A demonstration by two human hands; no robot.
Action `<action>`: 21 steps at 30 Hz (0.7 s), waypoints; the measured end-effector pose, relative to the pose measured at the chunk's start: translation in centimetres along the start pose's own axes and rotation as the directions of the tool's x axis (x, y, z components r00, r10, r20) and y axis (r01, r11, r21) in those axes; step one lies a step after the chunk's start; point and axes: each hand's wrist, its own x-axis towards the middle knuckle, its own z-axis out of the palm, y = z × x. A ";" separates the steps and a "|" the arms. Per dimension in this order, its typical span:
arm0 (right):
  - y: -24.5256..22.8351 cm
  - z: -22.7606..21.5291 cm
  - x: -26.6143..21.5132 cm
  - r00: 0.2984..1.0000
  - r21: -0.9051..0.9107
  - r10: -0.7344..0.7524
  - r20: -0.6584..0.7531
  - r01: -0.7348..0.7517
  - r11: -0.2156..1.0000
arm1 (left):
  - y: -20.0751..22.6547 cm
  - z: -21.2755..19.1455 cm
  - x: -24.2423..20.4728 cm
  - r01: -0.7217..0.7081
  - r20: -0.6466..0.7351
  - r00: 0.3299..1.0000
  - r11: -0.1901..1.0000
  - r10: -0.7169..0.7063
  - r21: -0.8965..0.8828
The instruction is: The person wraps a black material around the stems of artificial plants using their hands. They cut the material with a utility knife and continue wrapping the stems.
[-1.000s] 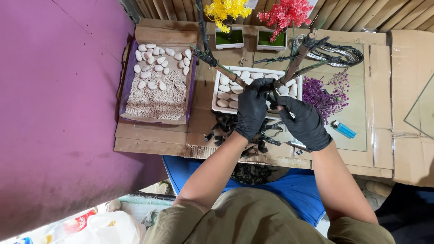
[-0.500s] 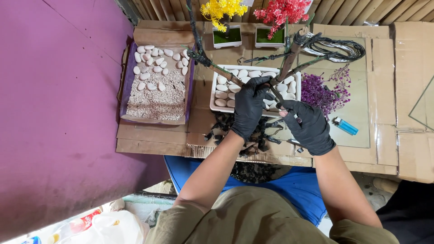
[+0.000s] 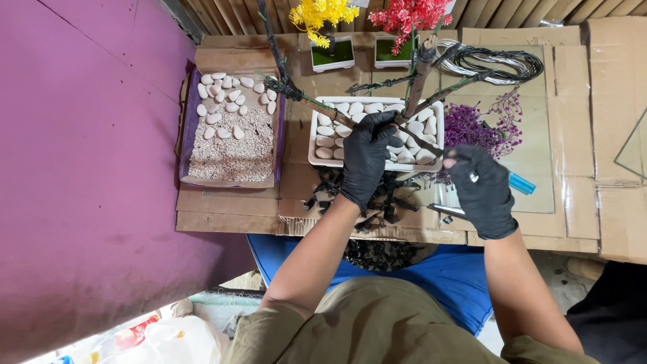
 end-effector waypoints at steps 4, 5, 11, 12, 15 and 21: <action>0.8 -0.5 1.6 0.976 -0.036 -0.181 -0.120 0.178 0.983 | 1.0 0.0 -0.2 0.002 -0.006 1.000 1.000 -0.002 0.022; -0.6 -0.5 2.1 0.958 -0.085 -0.263 -0.115 0.254 0.963 | 1.3 0.0 -0.5 0.000 -0.010 1.000 0.999 0.000 0.039; -2.0 2.6 4.9 0.928 -0.070 -0.370 0.039 0.372 0.926 | -0.4 -0.4 0.0 -0.107 0.022 0.994 0.992 0.106 0.069; -1.1 3.3 4.9 0.945 -0.058 -0.320 0.071 0.324 0.944 | -1.1 -0.5 0.1 -0.129 0.022 0.992 0.988 0.127 0.088; 1.2 5.6 4.3 0.991 -0.046 -0.113 0.067 0.116 0.992 | -0.6 -0.4 0.1 -0.139 -0.017 0.990 0.981 0.143 0.138; -3.6 7.7 3.8 0.991 -0.026 0.122 0.051 -0.121 0.992 | -2.5 0.3 0.5 -0.143 -0.086 0.981 0.946 0.175 0.290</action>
